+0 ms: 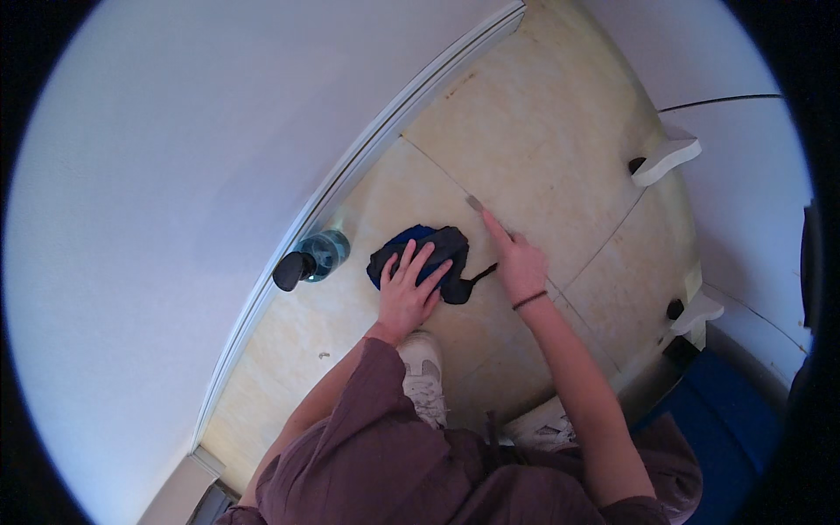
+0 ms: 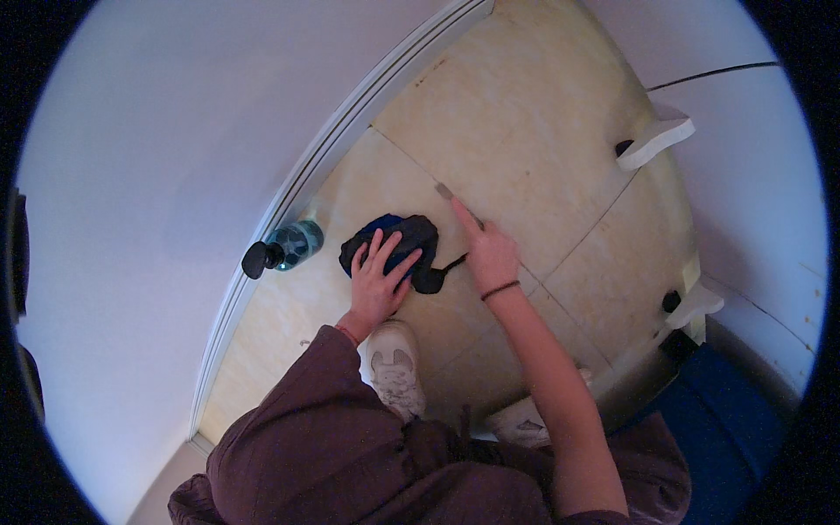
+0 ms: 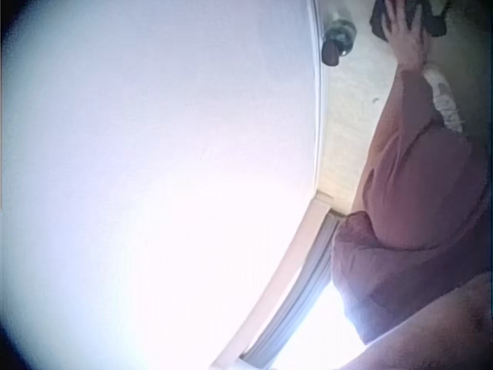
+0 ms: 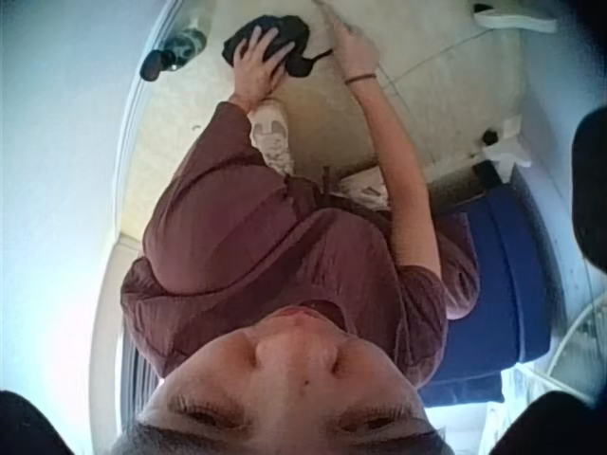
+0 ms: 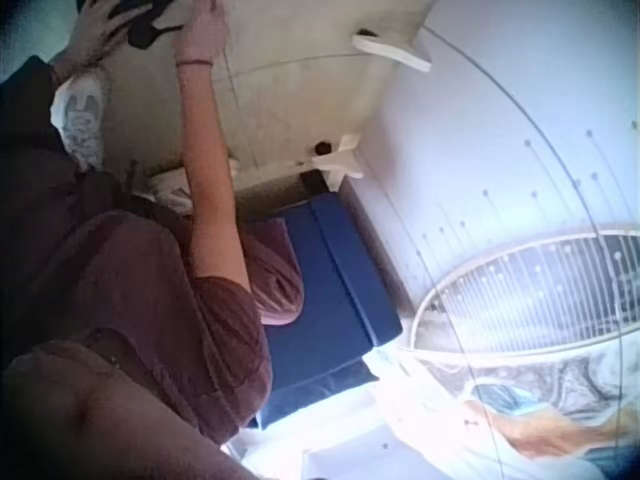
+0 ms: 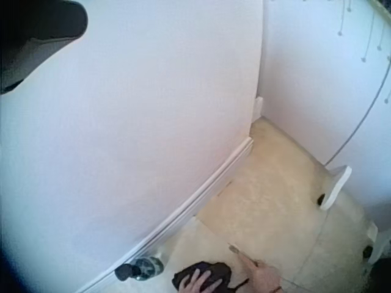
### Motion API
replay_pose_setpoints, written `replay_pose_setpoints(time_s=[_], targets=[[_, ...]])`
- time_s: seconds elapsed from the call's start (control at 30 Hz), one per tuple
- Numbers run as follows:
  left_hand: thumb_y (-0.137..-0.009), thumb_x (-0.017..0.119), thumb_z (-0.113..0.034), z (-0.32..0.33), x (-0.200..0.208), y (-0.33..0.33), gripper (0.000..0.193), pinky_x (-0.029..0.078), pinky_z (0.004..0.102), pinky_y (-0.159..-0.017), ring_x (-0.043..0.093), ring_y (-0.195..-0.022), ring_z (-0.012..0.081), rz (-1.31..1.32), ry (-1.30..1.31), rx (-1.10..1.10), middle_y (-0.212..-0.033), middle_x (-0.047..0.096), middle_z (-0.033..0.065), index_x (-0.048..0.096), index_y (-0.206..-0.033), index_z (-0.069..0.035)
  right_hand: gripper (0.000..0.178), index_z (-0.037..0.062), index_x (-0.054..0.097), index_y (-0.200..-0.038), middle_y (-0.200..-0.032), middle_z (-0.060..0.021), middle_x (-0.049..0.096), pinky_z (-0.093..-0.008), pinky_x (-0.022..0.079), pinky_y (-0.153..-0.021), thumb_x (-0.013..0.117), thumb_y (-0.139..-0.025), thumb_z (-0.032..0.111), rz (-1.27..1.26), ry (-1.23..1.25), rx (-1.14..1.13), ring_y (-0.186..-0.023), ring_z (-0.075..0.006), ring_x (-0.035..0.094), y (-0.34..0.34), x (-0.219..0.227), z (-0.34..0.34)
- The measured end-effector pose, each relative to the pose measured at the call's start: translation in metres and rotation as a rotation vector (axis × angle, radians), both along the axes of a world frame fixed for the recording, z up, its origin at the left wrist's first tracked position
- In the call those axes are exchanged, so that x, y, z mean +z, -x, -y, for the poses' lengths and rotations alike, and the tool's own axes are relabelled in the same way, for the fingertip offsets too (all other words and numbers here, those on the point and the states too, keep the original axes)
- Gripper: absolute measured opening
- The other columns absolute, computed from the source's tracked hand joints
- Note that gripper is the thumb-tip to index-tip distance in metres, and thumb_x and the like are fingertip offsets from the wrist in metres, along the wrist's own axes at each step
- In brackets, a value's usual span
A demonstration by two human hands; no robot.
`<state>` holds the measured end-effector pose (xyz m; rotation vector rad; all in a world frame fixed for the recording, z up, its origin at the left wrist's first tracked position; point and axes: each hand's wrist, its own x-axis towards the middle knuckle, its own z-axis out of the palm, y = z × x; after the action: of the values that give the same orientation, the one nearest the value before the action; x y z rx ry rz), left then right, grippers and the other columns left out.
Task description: The person cleans the floor and baseboard area using a dark cloth and a small brush. They dip the cloth into a bucket of soapy water, wring it out, and wipe the floor. They then use the brush to scrub the grout lines between tiles while holding the cloth nearby.
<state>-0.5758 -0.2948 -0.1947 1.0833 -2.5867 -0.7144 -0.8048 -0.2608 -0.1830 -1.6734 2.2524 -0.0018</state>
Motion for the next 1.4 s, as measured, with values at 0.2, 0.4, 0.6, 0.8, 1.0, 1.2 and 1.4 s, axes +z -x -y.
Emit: replay_pose_setpoints(time_s=[0.2, 0.4, 0.6, 0.8, 1.0, 1.2, 1.4], targets=[[-0.074, 0.071, -0.015, -0.001, 0.001, -0.002, 0.057, 0.028, 0.0514, -0.108, 0.034, -0.140, 0.0343, 0.001, 0.012, 0.012, -0.148, 0.041, 0.0090, 0.061, -0.129, -0.027, 0.075, 0.0397, 0.041, -0.144, -0.077, -0.0154, 0.063, -0.0452, 0.053, -0.057, 0.056, -0.080, 0.003, 0.031, -0.039, -0.024, -0.065, -0.0343, 0.065, 0.012, 0.015, -0.029], [-0.073, 0.072, -0.015, 0.000, 0.002, 0.001, 0.058, 0.028, 0.0522, -0.108, 0.035, -0.140, 0.0346, -0.006, -0.004, 0.004, -0.147, 0.042, 0.0093, 0.061, -0.129, -0.027, 0.066, 0.0354, 0.047, -0.140, -0.081, -0.0192, 0.067, -0.0472, 0.055, -0.067, 0.055, -0.082, 0.005, 0.059, -0.196, -0.032, -0.075, -0.0355, 0.068, -0.005, 0.046, 0.039], [-0.072, 0.073, -0.015, -0.001, 0.000, 0.000, 0.059, 0.027, 0.0521, -0.108, 0.035, -0.140, 0.0332, 0.000, 0.019, 0.020, -0.148, 0.041, 0.0084, 0.061, -0.129, -0.027, 0.059, 0.0290, 0.050, -0.138, -0.083, -0.0203, 0.067, -0.0483, 0.054, -0.069, 0.053, -0.083, 0.006, 0.089, -0.345, -0.081, -0.078, -0.0374, 0.067, 0.001, 0.061, 0.027], [-0.073, 0.073, -0.018, 0.000, -0.001, -0.001, 0.059, 0.028, 0.0513, -0.108, 0.035, -0.140, 0.0303, 0.014, 0.032, 0.016, -0.148, 0.041, 0.0067, 0.060, -0.130, -0.028, 0.066, 0.0314, 0.054, -0.136, -0.078, -0.0210, 0.066, -0.0479, 0.053, -0.070, 0.055, -0.077, 0.001, 0.093, -0.188, -0.027, -0.077, -0.0386, 0.066, 0.001, 0.049, 0.032], [-0.073, 0.073, -0.018, 0.000, 0.001, 0.000, 0.059, 0.028, 0.0513, -0.108, 0.034, -0.141, 0.0295, 0.020, 0.021, 0.019, -0.149, 0.041, 0.0061, 0.060, -0.130, -0.028, 0.059, 0.0287, 0.053, -0.137, -0.086, -0.0203, 0.065, -0.0482, 0.053, -0.072, 0.055, -0.083, 0.006, 0.125, -0.203, -0.028, -0.082, -0.0382, 0.066, 0.001, 0.042, 0.033], [-0.073, 0.072, -0.018, -0.001, 0.000, -0.001, 0.059, 0.027, 0.0507, -0.108, 0.034, -0.141, 0.0291, 0.007, 0.019, 0.014, -0.149, 0.040, 0.0061, 0.060, -0.130, -0.027, 0.066, 0.0317, 0.050, -0.138, -0.082, -0.0182, 0.061, -0.0461, 0.053, -0.067, 0.056, -0.080, 0.002, 0.185, -0.046, -0.010, -0.076, -0.0370, 0.065, 0.011, 0.043, 0.015], [-0.073, 0.072, -0.018, -0.001, -0.003, 0.000, 0.058, 0.028, 0.0507, -0.108, 0.033, -0.141, 0.0289, -0.017, 0.024, 0.024, -0.149, 0.041, 0.0061, 0.061, -0.129, -0.027, 0.065, 0.0327, 0.049, -0.139, -0.079, -0.0159, 0.062, -0.0443, 0.054, -0.061, 0.056, -0.082, 0.003, -0.019, -0.234, 0.019, -0.070, -0.0344, 0.066, 0.004, 0.054, -0.005]])
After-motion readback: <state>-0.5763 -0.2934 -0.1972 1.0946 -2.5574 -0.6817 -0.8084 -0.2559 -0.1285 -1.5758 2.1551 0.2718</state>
